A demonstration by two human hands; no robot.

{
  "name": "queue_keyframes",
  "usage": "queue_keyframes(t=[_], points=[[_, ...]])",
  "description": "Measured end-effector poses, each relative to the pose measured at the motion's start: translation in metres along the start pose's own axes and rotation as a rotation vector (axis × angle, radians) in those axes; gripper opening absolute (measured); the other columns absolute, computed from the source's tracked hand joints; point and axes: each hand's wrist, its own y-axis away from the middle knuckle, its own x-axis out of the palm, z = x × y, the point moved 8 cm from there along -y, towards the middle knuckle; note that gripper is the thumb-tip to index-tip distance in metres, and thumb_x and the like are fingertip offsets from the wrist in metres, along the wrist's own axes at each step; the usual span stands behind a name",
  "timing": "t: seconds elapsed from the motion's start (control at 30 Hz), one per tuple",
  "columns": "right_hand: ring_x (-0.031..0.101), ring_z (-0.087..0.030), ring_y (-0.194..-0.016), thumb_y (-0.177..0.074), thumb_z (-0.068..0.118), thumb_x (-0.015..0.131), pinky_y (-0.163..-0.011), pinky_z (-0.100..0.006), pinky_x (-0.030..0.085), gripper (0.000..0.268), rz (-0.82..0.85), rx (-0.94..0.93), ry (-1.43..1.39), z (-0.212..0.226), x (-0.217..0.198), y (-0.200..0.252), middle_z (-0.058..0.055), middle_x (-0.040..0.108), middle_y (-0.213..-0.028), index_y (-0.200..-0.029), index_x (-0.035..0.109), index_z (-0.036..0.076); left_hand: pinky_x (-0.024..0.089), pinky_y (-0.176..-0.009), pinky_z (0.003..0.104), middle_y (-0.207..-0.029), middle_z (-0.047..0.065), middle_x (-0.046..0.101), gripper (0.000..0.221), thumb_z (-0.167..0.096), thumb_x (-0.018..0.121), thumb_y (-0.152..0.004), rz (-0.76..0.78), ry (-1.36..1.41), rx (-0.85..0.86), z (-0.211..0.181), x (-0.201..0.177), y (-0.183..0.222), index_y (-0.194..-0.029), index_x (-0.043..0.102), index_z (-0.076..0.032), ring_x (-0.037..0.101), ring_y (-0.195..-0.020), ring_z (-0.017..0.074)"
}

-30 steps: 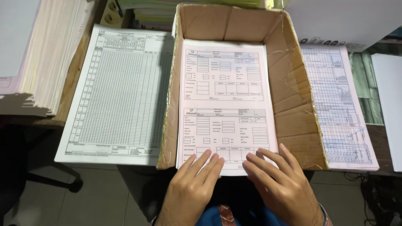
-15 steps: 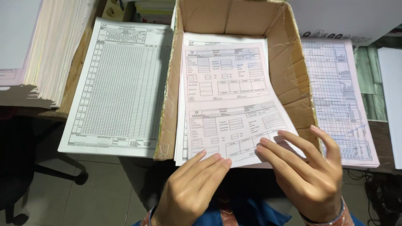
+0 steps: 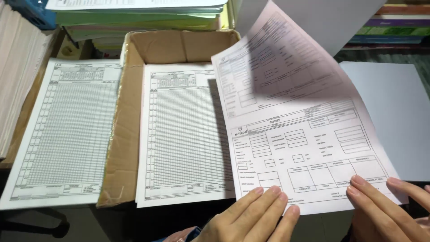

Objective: Sorting and organizing printed documents into a cardboard box and separate stacks.

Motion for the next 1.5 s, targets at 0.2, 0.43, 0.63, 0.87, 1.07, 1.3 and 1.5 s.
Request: queue_keyframes(t=[0.2, 0.43, 0.63, 0.87, 1.07, 1.3, 1.5], points=[[0.066, -0.037, -0.128, -0.091, 0.000, 0.067, -0.117, -0.053, 0.045, 0.038, -0.042, 0.350, -0.129, -0.016, 0.012, 0.021, -0.004, 0.074, -0.133, -0.126, 0.073, 0.014, 0.068, -0.090, 0.029, -0.108, 0.008, 0.082, 0.009, -0.016, 0.073, -0.110, 0.000, 0.015, 0.040, -0.026, 0.058, -0.020, -0.113, 0.070, -0.008, 0.083, -0.103, 0.0203], [0.068, -0.042, -0.108, -0.093, -0.029, 0.062, -0.105, -0.049, 0.051, 0.033, -0.351, 0.477, -0.346, -0.021, 0.035, 0.012, -0.020, 0.078, -0.109, -0.102, 0.079, -0.002, 0.066, -0.083, 0.037, -0.100, 0.020, 0.080, 0.007, -0.003, 0.071, -0.101, 0.094, -0.047, -0.060, -0.047, 0.108, -0.009, -0.097, 0.076, -0.003, 0.081, -0.094, 0.0319], [0.069, -0.037, -0.106, -0.093, -0.018, 0.068, -0.103, -0.046, 0.053, 0.027, -0.350, 0.356, -0.414, -0.021, 0.062, 0.009, -0.014, 0.077, -0.111, -0.103, 0.078, 0.004, 0.063, -0.064, 0.026, -0.103, 0.019, 0.078, 0.021, 0.008, 0.071, -0.088, 0.189, -0.376, -0.126, -0.043, 0.129, 0.010, -0.105, 0.077, -0.002, 0.080, -0.096, 0.0284], [0.069, -0.036, -0.102, -0.091, -0.017, 0.066, -0.103, -0.045, 0.054, 0.026, -0.415, 0.333, -0.486, -0.009, 0.076, 0.000, -0.013, 0.077, -0.109, -0.101, 0.078, 0.005, 0.054, -0.100, 0.037, -0.117, 0.011, 0.079, 0.022, -0.012, 0.056, -0.106, 0.165, -0.408, -0.176, -0.032, 0.131, 0.009, -0.111, 0.077, -0.014, 0.077, -0.111, 0.0228], [0.068, -0.035, -0.107, -0.094, -0.014, 0.064, -0.110, -0.049, 0.055, 0.022, -0.419, 0.369, -0.567, -0.005, 0.082, -0.003, -0.015, 0.075, -0.109, -0.100, 0.076, 0.003, 0.057, -0.074, 0.032, -0.108, 0.010, 0.079, 0.027, -0.015, 0.054, -0.101, 0.132, -0.455, -0.207, -0.030, 0.136, 0.023, -0.109, 0.080, -0.017, 0.077, -0.099, 0.0238], [0.067, -0.038, -0.119, -0.095, -0.008, 0.063, -0.115, -0.052, 0.054, 0.020, -0.405, 0.406, -0.631, -0.007, 0.090, 0.001, -0.022, 0.071, -0.121, -0.102, 0.075, 0.006, 0.050, -0.055, 0.024, -0.094, 0.008, 0.077, 0.020, -0.010, 0.061, -0.095, 0.120, -0.491, -0.203, -0.027, 0.132, 0.023, -0.096, 0.079, -0.018, 0.076, -0.083, 0.0195], [0.065, -0.037, -0.122, -0.095, -0.006, 0.057, -0.117, -0.052, 0.052, 0.024, -0.392, 0.404, -0.653, -0.005, 0.094, 0.000, -0.021, 0.069, -0.126, -0.104, 0.075, 0.007, 0.047, -0.053, 0.024, -0.117, 0.018, 0.075, 0.033, -0.004, 0.049, -0.097, 0.198, -0.474, -0.233, -0.023, 0.131, 0.020, -0.111, 0.078, -0.012, 0.077, -0.106, 0.0273]])
